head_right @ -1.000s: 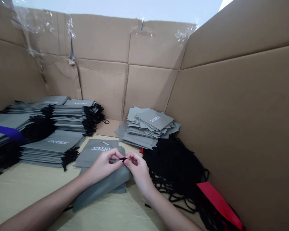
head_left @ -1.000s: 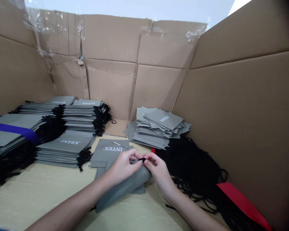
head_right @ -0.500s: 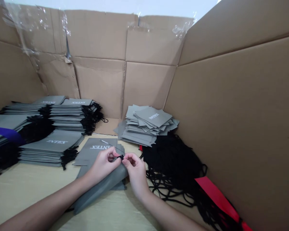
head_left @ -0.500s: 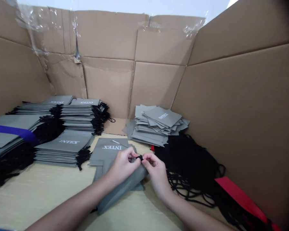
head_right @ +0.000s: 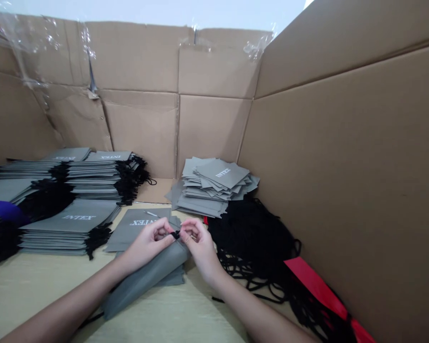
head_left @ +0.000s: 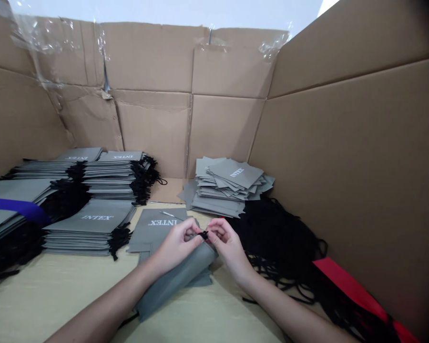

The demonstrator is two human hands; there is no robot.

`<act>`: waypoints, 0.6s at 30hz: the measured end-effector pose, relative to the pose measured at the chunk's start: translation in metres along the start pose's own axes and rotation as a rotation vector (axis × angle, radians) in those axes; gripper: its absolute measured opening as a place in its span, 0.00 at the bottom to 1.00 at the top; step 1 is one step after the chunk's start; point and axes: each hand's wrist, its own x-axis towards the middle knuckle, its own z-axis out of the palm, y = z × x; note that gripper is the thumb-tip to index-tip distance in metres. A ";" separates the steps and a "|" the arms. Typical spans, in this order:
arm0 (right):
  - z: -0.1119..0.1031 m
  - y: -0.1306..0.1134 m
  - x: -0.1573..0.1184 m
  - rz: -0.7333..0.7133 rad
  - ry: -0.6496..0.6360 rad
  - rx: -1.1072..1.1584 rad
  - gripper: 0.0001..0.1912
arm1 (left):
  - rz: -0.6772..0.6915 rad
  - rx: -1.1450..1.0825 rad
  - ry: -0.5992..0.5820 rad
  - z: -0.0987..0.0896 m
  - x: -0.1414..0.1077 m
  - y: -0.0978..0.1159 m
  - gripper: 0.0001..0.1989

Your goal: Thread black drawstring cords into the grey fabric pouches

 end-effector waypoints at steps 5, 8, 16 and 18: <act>-0.011 -0.005 0.003 -0.113 -0.149 -0.231 0.04 | 0.000 -0.008 -0.046 0.001 0.000 -0.001 0.03; -0.014 -0.013 0.003 -0.174 -0.203 -0.351 0.04 | -0.005 0.006 -0.070 0.003 -0.001 -0.003 0.01; -0.004 -0.009 -0.002 0.169 -0.197 0.055 0.13 | 0.122 0.203 -0.093 0.000 -0.005 0.005 0.05; -0.004 -0.009 -0.002 0.168 -0.211 0.043 0.14 | 0.102 0.206 -0.070 -0.001 -0.005 0.006 0.05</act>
